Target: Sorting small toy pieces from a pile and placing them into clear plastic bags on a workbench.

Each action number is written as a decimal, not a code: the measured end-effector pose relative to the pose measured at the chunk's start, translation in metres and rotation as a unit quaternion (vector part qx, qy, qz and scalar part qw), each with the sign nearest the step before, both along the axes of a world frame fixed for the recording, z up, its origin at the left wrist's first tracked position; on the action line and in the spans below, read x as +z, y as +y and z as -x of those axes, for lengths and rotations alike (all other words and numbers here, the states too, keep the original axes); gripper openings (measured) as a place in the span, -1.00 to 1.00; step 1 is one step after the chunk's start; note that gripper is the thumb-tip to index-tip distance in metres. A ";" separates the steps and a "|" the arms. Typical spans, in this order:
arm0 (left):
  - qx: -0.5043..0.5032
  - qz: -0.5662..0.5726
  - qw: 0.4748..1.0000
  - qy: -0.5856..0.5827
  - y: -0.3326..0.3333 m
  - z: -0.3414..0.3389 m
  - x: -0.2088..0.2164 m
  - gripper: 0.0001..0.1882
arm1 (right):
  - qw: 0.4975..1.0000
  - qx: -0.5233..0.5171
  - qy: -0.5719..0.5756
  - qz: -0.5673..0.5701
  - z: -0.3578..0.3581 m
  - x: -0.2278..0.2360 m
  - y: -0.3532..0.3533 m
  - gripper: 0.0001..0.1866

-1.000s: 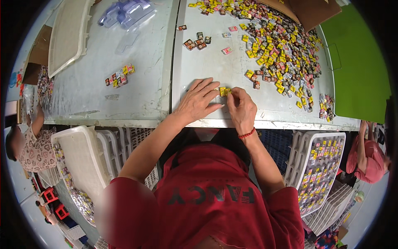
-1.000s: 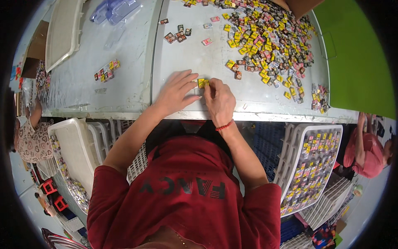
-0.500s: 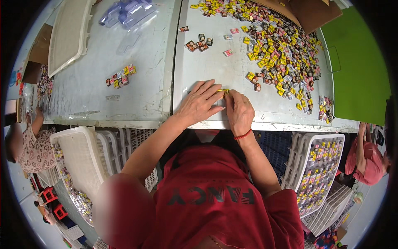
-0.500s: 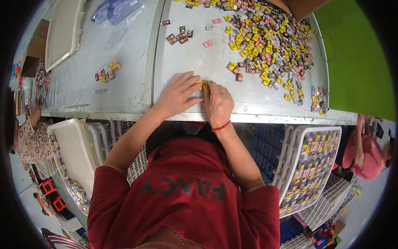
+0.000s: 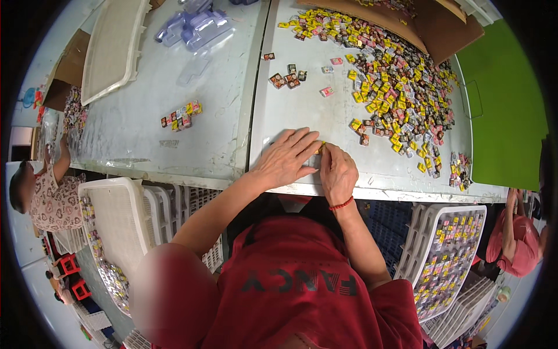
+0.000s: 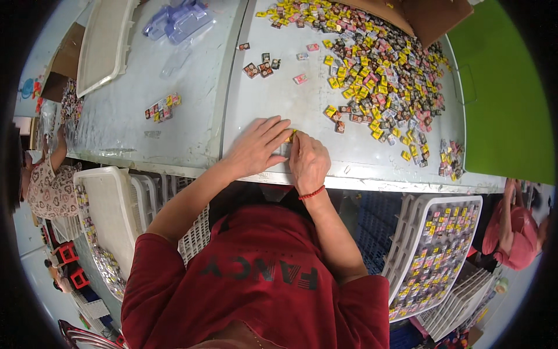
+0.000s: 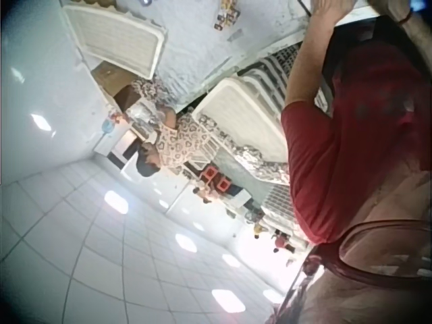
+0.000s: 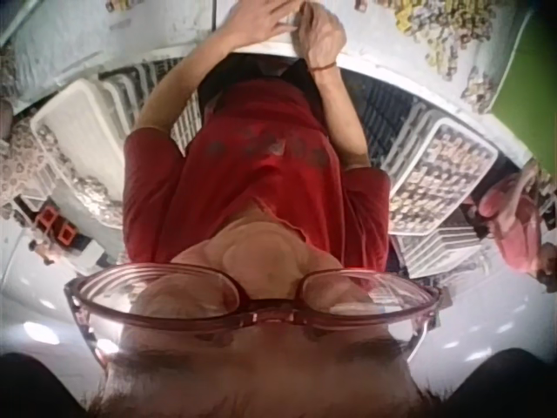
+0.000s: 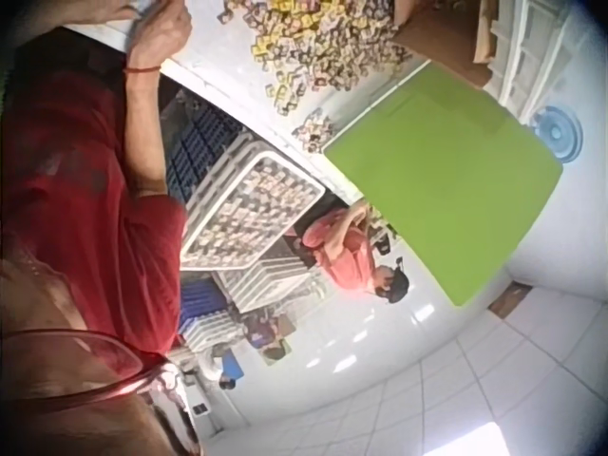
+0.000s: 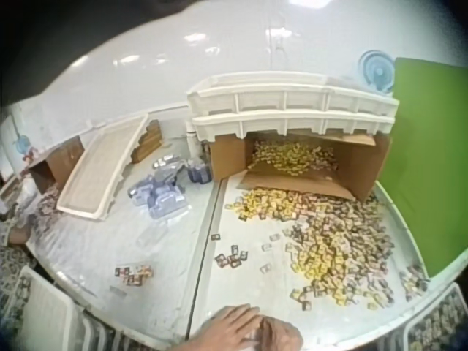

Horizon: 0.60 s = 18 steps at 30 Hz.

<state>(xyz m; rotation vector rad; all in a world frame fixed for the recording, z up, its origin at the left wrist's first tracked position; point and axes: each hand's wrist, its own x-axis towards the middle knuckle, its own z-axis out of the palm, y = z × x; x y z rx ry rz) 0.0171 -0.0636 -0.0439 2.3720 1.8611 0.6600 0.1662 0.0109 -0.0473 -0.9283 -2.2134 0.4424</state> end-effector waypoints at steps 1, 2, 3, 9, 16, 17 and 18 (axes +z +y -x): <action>-0.001 -0.001 1.000 0.002 0.001 0.000 0.000 -0.36 | 1.000 -0.001 0.002 -0.001 0.001 0.002 -0.001 -0.86; 0.000 0.003 1.000 0.000 0.001 0.000 0.001 -0.35 | 1.000 -0.005 -0.018 0.003 0.001 0.006 -0.003 -0.85; 0.002 0.007 1.000 -0.003 0.001 -0.001 0.001 -0.34 | 0.999 -0.010 -0.037 0.008 0.002 0.010 -0.004 -0.84; 0.000 0.018 1.000 0.001 0.002 -0.001 0.004 -0.33 | 0.997 -0.018 -0.041 0.055 0.001 0.010 0.000 -0.93; 0.008 0.038 0.999 0.020 0.002 -0.002 0.005 -0.30 | 0.991 -0.013 -0.051 0.125 0.001 0.015 0.004 -0.93; 0.001 0.027 1.000 0.009 0.002 0.000 0.004 -0.31 | 0.993 -0.016 -0.067 0.098 0.003 0.015 0.001 -0.93; -0.005 0.016 1.000 -0.003 0.001 0.001 0.004 -0.32 | 0.994 -0.018 -0.083 0.070 0.005 0.015 -0.002 -0.93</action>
